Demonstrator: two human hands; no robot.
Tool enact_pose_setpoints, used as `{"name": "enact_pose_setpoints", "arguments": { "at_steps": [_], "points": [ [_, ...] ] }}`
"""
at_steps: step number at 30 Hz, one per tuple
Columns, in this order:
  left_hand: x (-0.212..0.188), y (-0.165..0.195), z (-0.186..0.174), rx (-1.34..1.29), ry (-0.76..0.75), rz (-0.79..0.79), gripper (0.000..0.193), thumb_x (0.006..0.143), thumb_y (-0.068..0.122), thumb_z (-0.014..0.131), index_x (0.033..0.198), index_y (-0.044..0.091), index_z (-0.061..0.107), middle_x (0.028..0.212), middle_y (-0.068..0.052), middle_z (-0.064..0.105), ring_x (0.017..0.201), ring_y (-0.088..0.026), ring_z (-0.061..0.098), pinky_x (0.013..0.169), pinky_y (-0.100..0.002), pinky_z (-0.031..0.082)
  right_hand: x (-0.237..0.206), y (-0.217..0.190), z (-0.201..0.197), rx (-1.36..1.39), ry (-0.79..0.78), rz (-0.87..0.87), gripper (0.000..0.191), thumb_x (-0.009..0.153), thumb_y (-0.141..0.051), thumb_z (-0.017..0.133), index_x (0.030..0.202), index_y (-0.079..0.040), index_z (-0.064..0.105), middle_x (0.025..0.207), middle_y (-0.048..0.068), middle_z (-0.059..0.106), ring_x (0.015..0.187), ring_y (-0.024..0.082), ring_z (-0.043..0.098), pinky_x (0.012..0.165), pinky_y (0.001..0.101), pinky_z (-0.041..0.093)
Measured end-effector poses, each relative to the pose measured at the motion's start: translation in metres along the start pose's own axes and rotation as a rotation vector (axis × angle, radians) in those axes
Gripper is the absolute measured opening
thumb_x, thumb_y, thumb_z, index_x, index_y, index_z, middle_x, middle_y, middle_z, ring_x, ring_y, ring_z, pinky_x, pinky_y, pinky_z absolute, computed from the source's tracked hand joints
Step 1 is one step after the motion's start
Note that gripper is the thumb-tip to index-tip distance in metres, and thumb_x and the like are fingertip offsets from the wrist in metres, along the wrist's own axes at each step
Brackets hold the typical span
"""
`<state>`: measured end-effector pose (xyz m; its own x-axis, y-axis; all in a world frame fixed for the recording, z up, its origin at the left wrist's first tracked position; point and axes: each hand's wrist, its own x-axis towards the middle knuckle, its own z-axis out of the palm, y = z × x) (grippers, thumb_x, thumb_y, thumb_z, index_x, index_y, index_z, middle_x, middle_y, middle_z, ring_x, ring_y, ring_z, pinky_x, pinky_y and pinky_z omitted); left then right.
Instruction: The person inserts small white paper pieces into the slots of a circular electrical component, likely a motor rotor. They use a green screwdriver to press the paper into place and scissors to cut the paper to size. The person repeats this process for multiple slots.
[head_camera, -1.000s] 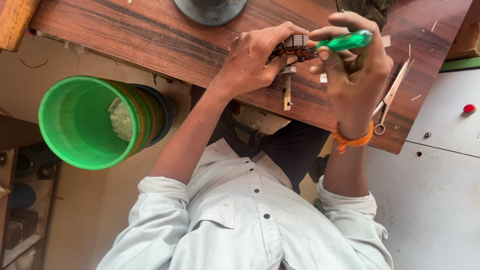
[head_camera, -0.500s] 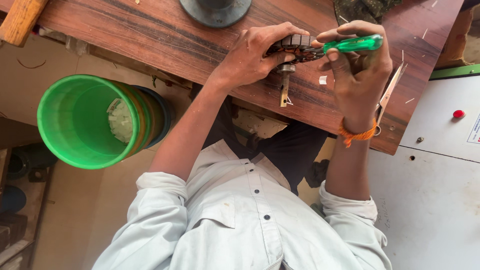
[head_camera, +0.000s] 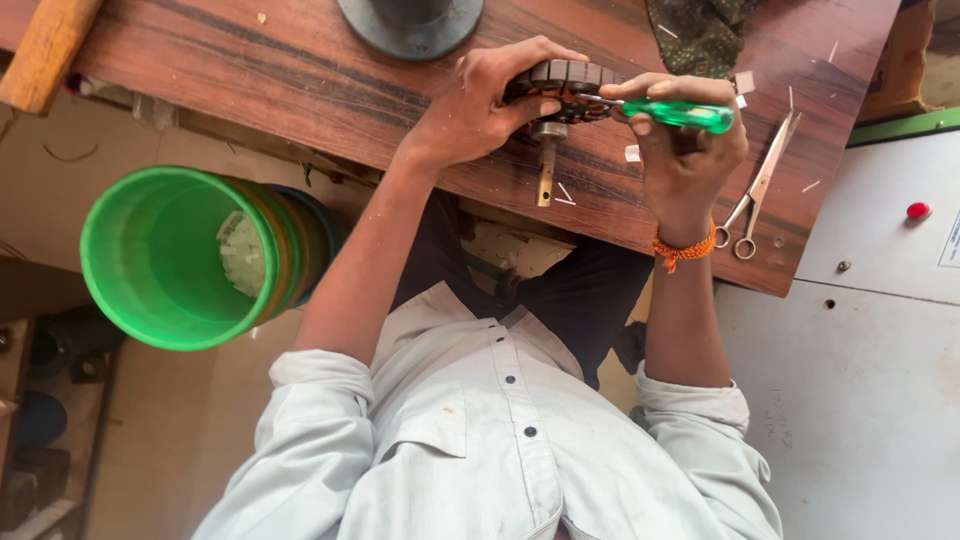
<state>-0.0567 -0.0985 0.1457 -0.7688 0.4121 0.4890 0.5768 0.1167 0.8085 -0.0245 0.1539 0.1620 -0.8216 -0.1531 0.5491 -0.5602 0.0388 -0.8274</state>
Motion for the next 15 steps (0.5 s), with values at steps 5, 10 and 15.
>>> {"name": "enact_pose_setpoints", "arguments": {
  "at_steps": [5,10,15],
  "points": [
    [-0.007,0.004,0.001,0.029,0.03,0.009,0.036,0.099,0.014,0.076,0.133,0.012,0.063,0.113,-0.004,0.078,0.105,-0.019,0.076,0.094,-0.036,0.061,-0.005,-0.003,-0.011,0.323,0.163,-0.04,0.026,0.108,-0.01,0.07,0.127,-0.002,0.053,0.112,0.023,0.071,0.103,0.033,0.078,0.076,0.037,0.068],
    [-0.009,0.002,0.002,-0.005,0.03,0.026,0.036,0.099,0.01,0.075,0.134,0.01,0.062,0.115,-0.006,0.077,0.107,-0.021,0.076,0.095,-0.036,0.061,-0.018,-0.005,-0.013,0.306,0.188,0.084,0.034,0.108,-0.012,0.075,0.129,-0.004,0.05,0.113,0.021,0.071,0.105,0.032,0.077,0.079,0.0362,0.068],
    [-0.008,-0.001,0.003,-0.011,0.018,0.014,0.038,0.098,0.007,0.075,0.133,0.01,0.062,0.112,-0.006,0.077,0.104,-0.02,0.075,0.094,-0.035,0.061,-0.017,-0.002,-0.014,0.224,0.1,0.092,0.033,0.108,-0.014,0.074,0.128,-0.002,0.05,0.114,0.022,0.071,0.106,0.034,0.077,0.079,0.0379,0.07]
  ]
}}
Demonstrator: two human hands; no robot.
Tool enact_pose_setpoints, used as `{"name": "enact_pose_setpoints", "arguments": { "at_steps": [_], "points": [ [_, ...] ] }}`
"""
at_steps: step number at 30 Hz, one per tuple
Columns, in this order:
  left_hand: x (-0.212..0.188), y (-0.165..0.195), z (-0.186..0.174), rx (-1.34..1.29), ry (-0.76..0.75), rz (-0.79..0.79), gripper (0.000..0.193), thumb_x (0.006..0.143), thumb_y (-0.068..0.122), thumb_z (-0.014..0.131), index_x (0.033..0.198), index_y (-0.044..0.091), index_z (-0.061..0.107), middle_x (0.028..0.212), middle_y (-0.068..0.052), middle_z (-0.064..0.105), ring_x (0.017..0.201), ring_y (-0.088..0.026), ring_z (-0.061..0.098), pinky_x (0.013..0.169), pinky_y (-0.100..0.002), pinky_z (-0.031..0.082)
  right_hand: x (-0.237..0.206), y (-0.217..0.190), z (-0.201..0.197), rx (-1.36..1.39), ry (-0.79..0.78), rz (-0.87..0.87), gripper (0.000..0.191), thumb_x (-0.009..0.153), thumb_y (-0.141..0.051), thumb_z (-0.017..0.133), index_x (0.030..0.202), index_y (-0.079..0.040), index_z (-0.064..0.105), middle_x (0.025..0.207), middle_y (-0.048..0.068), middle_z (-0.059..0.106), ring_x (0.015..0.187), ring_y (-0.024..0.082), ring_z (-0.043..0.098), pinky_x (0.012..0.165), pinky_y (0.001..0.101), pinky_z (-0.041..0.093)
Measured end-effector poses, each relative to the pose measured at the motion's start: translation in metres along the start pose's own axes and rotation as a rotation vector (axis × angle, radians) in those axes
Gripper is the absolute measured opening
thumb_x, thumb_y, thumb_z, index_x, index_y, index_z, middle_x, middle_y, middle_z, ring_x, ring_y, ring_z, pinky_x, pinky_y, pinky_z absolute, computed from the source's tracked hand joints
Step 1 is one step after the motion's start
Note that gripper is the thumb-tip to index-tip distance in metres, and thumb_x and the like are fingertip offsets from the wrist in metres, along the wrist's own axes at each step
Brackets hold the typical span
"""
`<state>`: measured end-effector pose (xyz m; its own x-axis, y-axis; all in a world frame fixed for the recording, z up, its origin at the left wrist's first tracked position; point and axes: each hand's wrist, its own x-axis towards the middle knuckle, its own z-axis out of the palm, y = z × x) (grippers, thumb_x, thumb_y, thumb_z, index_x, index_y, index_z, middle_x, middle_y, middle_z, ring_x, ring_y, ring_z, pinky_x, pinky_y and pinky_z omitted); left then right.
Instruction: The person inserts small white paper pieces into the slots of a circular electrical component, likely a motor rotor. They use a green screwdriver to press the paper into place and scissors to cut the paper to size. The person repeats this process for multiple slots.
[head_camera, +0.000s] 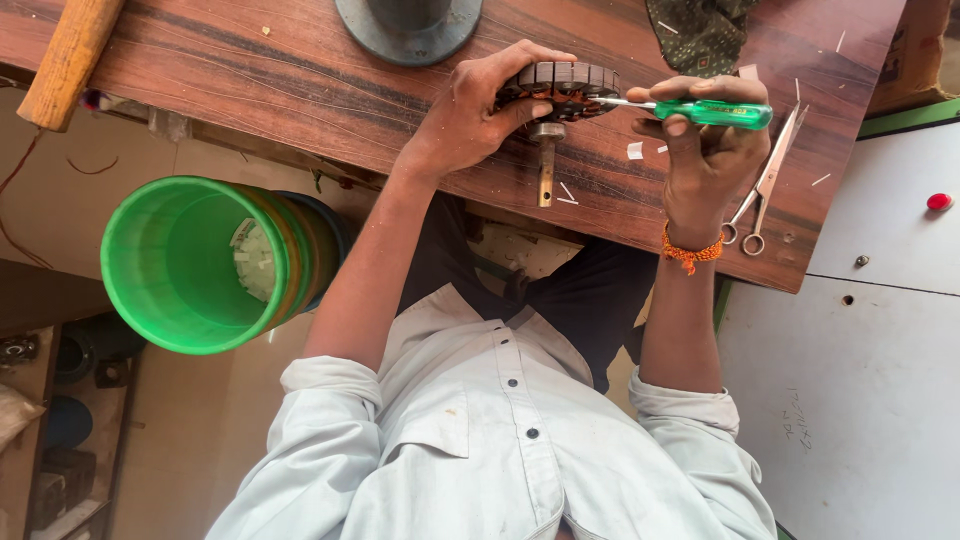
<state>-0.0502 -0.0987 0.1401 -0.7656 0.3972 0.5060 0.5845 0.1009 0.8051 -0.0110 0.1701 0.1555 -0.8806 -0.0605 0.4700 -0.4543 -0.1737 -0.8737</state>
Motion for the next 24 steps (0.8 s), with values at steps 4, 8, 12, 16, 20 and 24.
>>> {"name": "enact_pose_setpoints", "arguments": {
  "at_steps": [4,8,12,16,20,24],
  "points": [
    [0.002,0.002,0.001,0.003,-0.013,-0.021,0.036,0.099,0.007,0.075,0.133,0.011,0.063,0.11,-0.004,0.078,0.105,-0.019,0.076,0.095,-0.035,0.061,0.005,-0.005,-0.002,-0.071,-0.046,0.004,0.033,0.111,-0.013,0.074,0.13,-0.002,0.049,0.116,0.022,0.071,0.11,0.034,0.077,0.083,0.0382,0.07],
    [0.003,0.003,0.001,-0.01,-0.007,-0.012,0.038,0.098,0.008,0.075,0.133,0.01,0.062,0.112,-0.005,0.077,0.107,-0.02,0.076,0.096,-0.035,0.062,0.009,-0.008,-0.003,-0.109,-0.09,0.009,0.03,0.113,-0.011,0.072,0.13,-0.001,0.049,0.116,0.023,0.07,0.111,0.033,0.076,0.085,0.0373,0.07],
    [0.006,0.003,0.002,0.015,-0.001,0.002,0.037,0.099,0.008,0.074,0.134,0.01,0.062,0.115,-0.006,0.077,0.109,-0.021,0.075,0.097,-0.036,0.061,0.013,-0.002,-0.006,-0.177,-0.166,-0.039,0.025,0.114,-0.008,0.067,0.129,0.001,0.05,0.118,0.024,0.071,0.111,0.031,0.076,0.086,0.0364,0.069],
    [0.009,0.0,0.004,0.039,0.024,-0.045,0.038,0.097,0.006,0.075,0.133,0.011,0.062,0.112,-0.006,0.077,0.105,-0.021,0.076,0.093,-0.036,0.061,0.01,0.009,-0.002,-0.235,-0.145,-0.129,0.015,0.109,-0.003,0.064,0.12,0.001,0.054,0.116,0.024,0.072,0.099,0.027,0.078,0.07,0.03,0.069],
    [0.009,0.0,0.007,0.024,0.063,-0.032,0.04,0.097,0.002,0.074,0.134,0.011,0.061,0.115,-0.008,0.077,0.109,-0.023,0.076,0.095,-0.037,0.062,-0.002,0.013,0.014,-0.213,-0.119,-0.161,0.01,0.112,0.002,0.061,0.119,0.001,0.055,0.122,0.023,0.067,0.113,0.032,0.073,0.079,0.0339,0.065],
    [0.007,0.003,0.01,0.088,0.051,-0.019,0.041,0.097,0.002,0.073,0.135,0.013,0.061,0.117,-0.008,0.077,0.11,-0.024,0.075,0.095,-0.037,0.061,0.0,-0.004,0.02,-0.231,-0.056,-0.078,0.013,0.112,0.0,0.062,0.123,0.003,0.054,0.123,0.022,0.069,0.111,0.03,0.075,0.079,0.0323,0.065]
  ]
}}
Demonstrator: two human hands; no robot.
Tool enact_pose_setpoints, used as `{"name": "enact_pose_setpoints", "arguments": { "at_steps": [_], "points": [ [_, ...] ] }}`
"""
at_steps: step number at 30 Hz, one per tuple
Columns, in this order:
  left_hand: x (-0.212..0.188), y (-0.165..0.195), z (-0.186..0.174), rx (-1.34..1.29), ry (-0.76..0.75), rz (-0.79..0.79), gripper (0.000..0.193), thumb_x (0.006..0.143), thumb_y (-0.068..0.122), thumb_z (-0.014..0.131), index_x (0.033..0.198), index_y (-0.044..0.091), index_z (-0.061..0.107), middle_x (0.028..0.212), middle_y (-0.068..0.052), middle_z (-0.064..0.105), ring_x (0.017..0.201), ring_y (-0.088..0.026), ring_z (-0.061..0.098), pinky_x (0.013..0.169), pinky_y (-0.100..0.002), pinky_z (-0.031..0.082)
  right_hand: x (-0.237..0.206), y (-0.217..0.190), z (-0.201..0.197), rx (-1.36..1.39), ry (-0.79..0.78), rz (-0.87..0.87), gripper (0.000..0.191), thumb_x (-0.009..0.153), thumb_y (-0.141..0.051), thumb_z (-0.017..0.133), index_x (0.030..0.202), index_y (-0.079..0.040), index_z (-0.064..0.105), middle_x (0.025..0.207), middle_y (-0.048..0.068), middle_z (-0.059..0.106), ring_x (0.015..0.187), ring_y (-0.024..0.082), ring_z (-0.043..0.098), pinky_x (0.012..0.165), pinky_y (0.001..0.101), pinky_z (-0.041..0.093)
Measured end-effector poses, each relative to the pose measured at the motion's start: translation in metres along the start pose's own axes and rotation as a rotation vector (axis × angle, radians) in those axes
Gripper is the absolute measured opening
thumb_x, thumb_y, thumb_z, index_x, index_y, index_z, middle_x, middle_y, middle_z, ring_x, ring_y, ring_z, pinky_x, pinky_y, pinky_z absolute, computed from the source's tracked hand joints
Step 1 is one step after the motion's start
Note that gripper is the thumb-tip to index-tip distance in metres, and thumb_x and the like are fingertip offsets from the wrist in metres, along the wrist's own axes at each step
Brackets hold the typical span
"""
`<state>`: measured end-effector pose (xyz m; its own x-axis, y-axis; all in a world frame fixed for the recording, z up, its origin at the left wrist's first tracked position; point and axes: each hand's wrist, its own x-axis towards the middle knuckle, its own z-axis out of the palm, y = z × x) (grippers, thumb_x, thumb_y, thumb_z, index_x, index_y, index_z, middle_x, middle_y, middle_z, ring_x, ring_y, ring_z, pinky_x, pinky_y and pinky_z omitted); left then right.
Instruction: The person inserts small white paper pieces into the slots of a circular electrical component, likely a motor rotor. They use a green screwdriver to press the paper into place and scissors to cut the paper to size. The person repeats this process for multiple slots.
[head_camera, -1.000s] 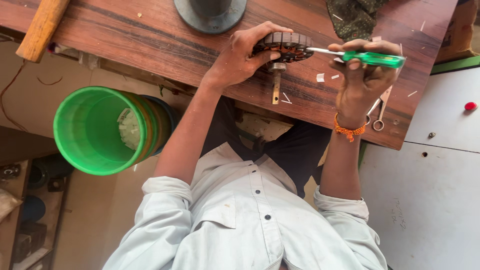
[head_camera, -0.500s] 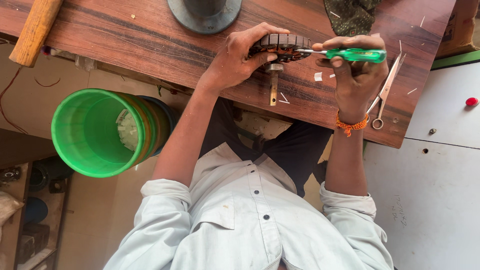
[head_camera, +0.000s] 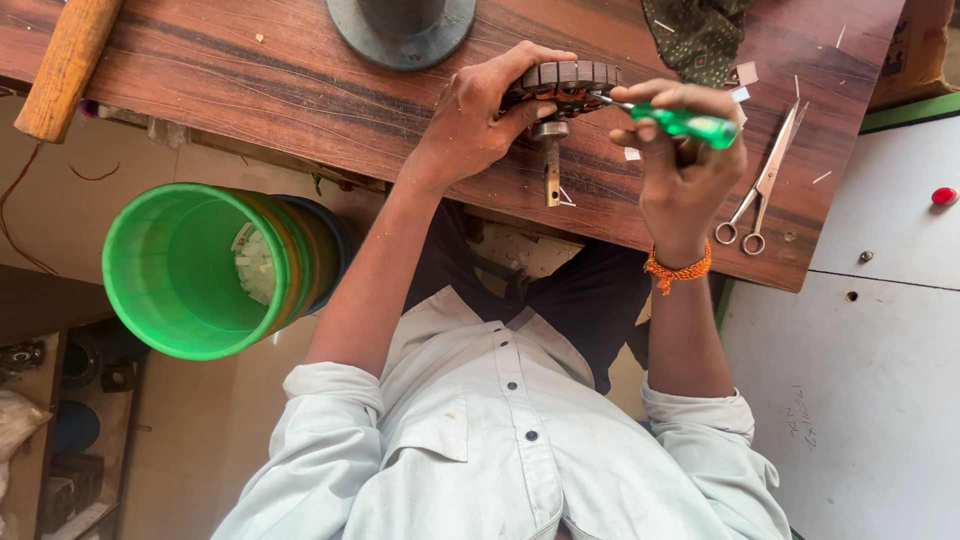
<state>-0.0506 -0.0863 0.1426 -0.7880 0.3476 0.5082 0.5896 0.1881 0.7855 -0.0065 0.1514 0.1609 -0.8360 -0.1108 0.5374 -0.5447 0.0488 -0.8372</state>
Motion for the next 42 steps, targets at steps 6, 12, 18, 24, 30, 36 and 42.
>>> {"name": "enact_pose_setpoints", "arguments": {
  "at_steps": [6,12,18,24,30,36,42],
  "points": [
    [-0.003,0.003,0.002,0.122,-0.018,-0.068,0.041,0.096,0.007,0.076,0.134,0.016,0.062,0.108,-0.004,0.077,0.102,-0.024,0.076,0.088,-0.037,0.06,0.003,-0.024,0.023,-0.097,0.141,0.059,0.017,0.112,-0.002,0.063,0.126,0.003,0.054,0.121,0.02,0.07,0.11,0.026,0.078,0.071,0.0294,0.065],
    [-0.008,-0.002,-0.002,0.059,0.042,-0.014,0.044,0.097,0.006,0.076,0.136,0.017,0.058,0.116,-0.007,0.076,0.108,-0.025,0.076,0.092,-0.038,0.06,-0.01,-0.029,0.057,-0.264,0.138,0.009,0.01,0.111,-0.002,0.064,0.119,0.0,0.059,0.125,0.018,0.07,0.094,0.018,0.075,0.063,0.0259,0.063],
    [-0.016,0.014,-0.005,0.041,0.026,-0.055,0.049,0.094,0.004,0.073,0.139,0.014,0.056,0.118,-0.007,0.075,0.108,-0.025,0.076,0.091,-0.038,0.061,-0.005,-0.044,0.045,-0.242,0.124,-0.032,0.013,0.11,-0.005,0.066,0.119,0.003,0.059,0.118,0.022,0.072,0.096,0.026,0.077,0.067,0.0291,0.064],
    [-0.031,0.028,0.012,0.137,0.064,-0.07,0.038,0.1,0.011,0.076,0.132,0.016,0.058,0.111,-0.004,0.075,0.102,-0.025,0.076,0.086,-0.04,0.06,0.018,-0.05,-0.043,-0.224,-0.014,0.575,0.024,0.106,-0.005,0.068,0.127,0.002,0.06,0.106,0.016,0.074,0.088,0.023,0.08,0.069,0.028,0.068],
    [-0.042,0.024,0.018,0.231,0.074,0.079,0.04,0.095,0.008,0.077,0.132,0.014,0.063,0.118,-0.005,0.075,0.106,-0.026,0.07,0.091,-0.04,0.051,0.036,0.026,-0.061,-0.179,0.077,0.589,0.035,0.101,-0.007,0.067,0.134,-0.001,0.056,0.104,0.014,0.075,0.08,0.021,0.078,0.067,0.0303,0.069],
    [-0.028,0.012,0.028,0.19,0.078,0.176,0.043,0.092,0.008,0.076,0.133,0.015,0.063,0.128,-0.004,0.072,0.122,-0.024,0.068,0.104,-0.04,0.051,0.017,0.011,-0.046,-0.058,-0.179,0.3,0.043,0.099,-0.011,0.073,0.137,0.0,0.058,0.137,0.015,0.065,0.13,0.025,0.064,0.109,0.0362,0.058],
    [-0.023,0.003,0.016,0.229,-0.018,0.176,0.05,0.09,0.021,0.083,0.134,0.012,0.062,0.128,-0.005,0.071,0.115,-0.023,0.067,0.094,-0.038,0.048,0.021,0.005,-0.026,-0.201,-0.417,0.244,0.047,0.096,-0.014,0.079,0.139,-0.007,0.061,0.145,0.008,0.06,0.135,0.023,0.061,0.109,0.0368,0.058]
  ]
}}
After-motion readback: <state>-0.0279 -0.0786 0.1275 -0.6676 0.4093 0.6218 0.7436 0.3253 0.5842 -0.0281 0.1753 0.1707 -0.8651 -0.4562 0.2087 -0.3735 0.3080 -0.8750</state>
